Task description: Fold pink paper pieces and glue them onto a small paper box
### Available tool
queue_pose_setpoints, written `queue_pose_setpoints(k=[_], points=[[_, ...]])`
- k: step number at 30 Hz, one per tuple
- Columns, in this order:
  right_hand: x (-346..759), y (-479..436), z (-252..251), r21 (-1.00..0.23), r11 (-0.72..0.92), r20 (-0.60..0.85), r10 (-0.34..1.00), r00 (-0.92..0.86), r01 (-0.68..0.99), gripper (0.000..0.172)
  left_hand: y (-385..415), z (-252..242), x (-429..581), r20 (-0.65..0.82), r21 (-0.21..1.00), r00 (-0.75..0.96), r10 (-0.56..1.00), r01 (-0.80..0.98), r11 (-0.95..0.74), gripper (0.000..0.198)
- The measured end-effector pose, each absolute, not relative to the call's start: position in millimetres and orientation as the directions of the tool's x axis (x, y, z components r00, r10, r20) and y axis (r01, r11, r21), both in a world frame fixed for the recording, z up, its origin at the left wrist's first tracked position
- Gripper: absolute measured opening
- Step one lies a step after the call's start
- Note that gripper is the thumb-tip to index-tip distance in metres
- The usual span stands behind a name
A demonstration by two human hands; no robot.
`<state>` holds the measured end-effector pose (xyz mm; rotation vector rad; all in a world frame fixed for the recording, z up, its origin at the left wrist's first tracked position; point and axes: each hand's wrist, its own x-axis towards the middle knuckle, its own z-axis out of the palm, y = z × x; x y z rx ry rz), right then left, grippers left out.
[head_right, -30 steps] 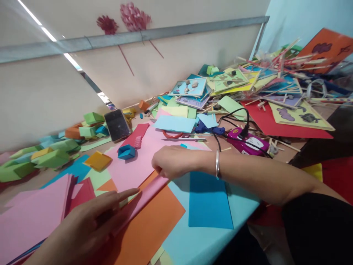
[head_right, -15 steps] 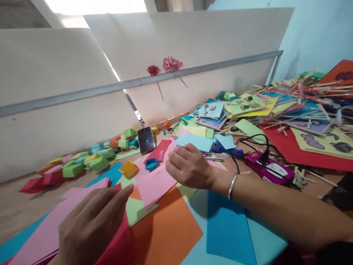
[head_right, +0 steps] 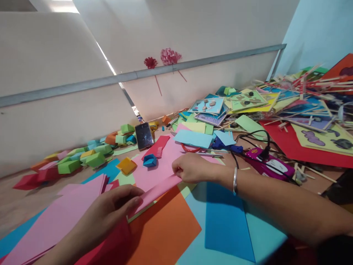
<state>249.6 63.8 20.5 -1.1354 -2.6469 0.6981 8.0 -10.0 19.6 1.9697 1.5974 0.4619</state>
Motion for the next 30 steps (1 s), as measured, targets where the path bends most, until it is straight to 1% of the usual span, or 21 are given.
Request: queue_pose_setpoints(k=[3, 5, 8, 14, 16, 20, 23, 26, 30], points=[[250, 61, 22, -0.425, 0.607, -0.100, 0.706, -0.702, 0.671, 0.017, -12, 12, 9, -0.069, 0.572, 0.249, 0.966, 0.804, -0.166, 0.023], [250, 59, 21, -0.395, 0.620, -0.116, 0.699, -0.706, 0.678, 0.018, -15, 10, 10, -0.091, 0.551, 0.291, 0.952, 0.811, -0.195, 0.020], [250, 55, 19, -0.367, 0.626, -0.133, 0.697, -0.705, 0.688, 0.018, -18, 9, 12, -0.153, 0.563, 0.350, 0.924, 0.799, -0.210, 0.022], [246, 50, 20, -0.310, 0.642, -0.170, 0.688, -0.706, 0.701, 0.016, -21, 0, 11, -0.224, 0.505, 0.364, 0.904, 0.837, -0.211, 0.024], [245, 50, 18, -0.325, 0.638, -0.172, 0.686, -0.707, 0.698, 0.015, -22, -1, 10, -0.233, 0.488, 0.364, 0.902, 0.846, -0.215, 0.024], [246, 53, 18, -0.399, 0.605, -0.185, 0.683, -0.707, 0.689, 0.012, -22, -1, 10, -0.235, 0.486, 0.364, 0.901, 0.847, -0.215, 0.022], [246, 53, 21, -0.432, 0.575, -0.216, 0.682, -0.699, 0.694, 0.014, -23, -1, 9, -0.228, 0.497, 0.370, 0.900, 0.840, -0.220, 0.022], [245, 52, 23, -0.453, 0.563, -0.218, 0.682, -0.698, 0.691, 0.018, -22, -1, 9, -0.204, 0.509, 0.370, 0.907, 0.831, -0.224, 0.022], [245, 52, 23, -0.479, 0.543, -0.221, 0.686, -0.693, 0.690, 0.017, -22, -1, 10, -0.194, 0.521, 0.372, 0.908, 0.823, -0.226, 0.022]])
